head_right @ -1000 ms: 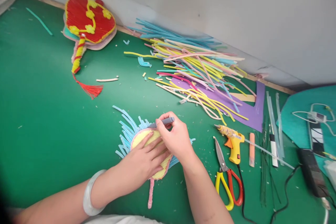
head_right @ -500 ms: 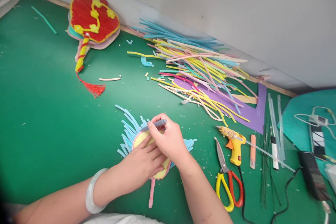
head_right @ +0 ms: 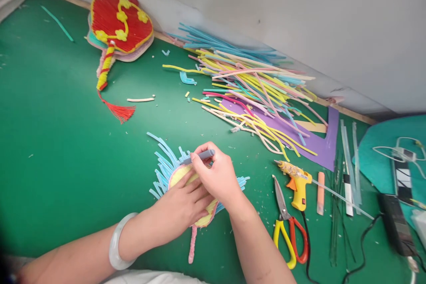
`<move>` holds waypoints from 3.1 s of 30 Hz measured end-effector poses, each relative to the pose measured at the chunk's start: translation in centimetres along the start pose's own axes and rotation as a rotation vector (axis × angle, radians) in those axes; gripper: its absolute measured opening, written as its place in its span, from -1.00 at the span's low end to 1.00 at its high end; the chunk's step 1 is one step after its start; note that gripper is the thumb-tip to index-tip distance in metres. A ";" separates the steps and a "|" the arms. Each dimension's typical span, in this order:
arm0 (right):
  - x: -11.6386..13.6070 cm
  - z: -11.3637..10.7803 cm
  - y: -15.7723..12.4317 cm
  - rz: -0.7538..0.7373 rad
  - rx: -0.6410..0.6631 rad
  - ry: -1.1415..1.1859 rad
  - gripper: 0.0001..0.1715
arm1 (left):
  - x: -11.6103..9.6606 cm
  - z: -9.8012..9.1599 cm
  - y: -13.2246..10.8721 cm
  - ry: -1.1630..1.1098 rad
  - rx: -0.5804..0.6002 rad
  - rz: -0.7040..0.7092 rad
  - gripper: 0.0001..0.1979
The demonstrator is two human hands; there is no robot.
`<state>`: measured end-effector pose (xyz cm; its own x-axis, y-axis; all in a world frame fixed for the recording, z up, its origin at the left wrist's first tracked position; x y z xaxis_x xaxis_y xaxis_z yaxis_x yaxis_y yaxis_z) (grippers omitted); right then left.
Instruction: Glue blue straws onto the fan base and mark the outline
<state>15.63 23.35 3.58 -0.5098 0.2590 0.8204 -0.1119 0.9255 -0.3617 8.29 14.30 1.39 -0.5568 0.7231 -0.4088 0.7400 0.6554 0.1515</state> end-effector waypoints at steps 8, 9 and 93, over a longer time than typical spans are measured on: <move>-0.4 -0.1 0.3 0.016 -0.021 -0.023 -0.76 | 0.0 0.1 0.0 0.019 0.012 0.007 -0.56; -0.5 -0.5 0.4 0.012 -0.045 -0.029 -0.76 | 0.0 0.2 0.0 0.025 0.009 0.009 -0.56; 2.0 3.1 -1.5 -0.026 0.025 -0.235 -0.73 | -1.8 1.8 -2.7 0.021 0.062 -0.377 -0.06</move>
<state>12.17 21.63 4.42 -0.6906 0.1607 0.7051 -0.1472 0.9233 -0.3547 8.03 10.82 0.13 -0.8014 0.4385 -0.4068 0.5028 0.8623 -0.0609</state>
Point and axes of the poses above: each hand's wrist, its own y-axis towards the middle knuckle, its own z-axis out of the palm, x = y × z, the point moved 6 cm from there along y, towards the middle knuckle, and after that the axes turned 1 degree about z, right-handed, at the moved point
